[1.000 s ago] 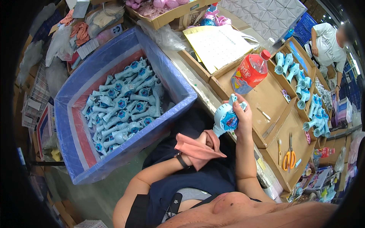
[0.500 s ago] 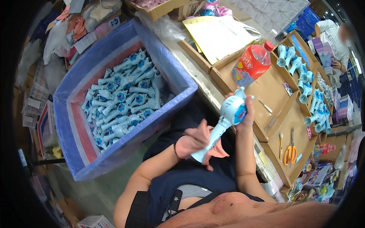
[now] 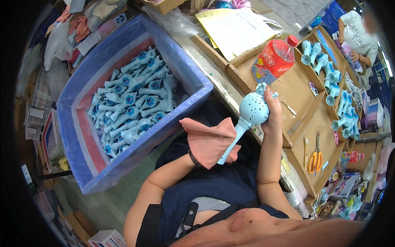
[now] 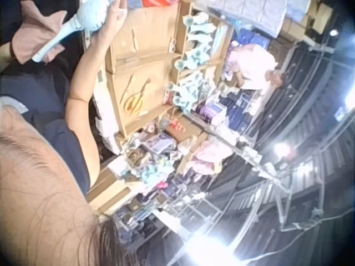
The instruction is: The person picks light-blue plastic toy wands from a bin, wipes them with a pink cloth, and uses a small metal tool to press or adjust parts on the wand head. They repeat this cycle for multiple wands, placing finished items into a cardboard tray.
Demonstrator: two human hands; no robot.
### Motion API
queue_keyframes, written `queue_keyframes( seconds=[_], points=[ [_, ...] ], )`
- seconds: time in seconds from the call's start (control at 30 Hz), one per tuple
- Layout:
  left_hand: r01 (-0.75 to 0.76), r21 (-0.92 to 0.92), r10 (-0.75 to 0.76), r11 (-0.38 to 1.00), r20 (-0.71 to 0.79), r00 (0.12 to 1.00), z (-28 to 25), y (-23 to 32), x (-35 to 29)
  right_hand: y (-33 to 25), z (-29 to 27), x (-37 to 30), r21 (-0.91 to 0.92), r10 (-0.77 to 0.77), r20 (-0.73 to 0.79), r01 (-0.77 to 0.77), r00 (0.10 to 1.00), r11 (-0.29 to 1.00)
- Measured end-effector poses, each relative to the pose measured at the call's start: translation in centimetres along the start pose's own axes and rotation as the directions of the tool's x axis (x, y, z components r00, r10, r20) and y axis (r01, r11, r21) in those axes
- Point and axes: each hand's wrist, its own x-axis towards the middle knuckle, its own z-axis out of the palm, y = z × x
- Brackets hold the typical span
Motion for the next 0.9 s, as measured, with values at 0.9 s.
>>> queue_keyframes(
  seconds=[0.9],
  points=[
    [0.157,-0.975,-0.52,0.157,0.053,0.852,5.1,-2.9,0.4,3.3,-1.2,-6.3,-0.265,-0.144,0.106,0.167,0.984,0.95]
  ],
)
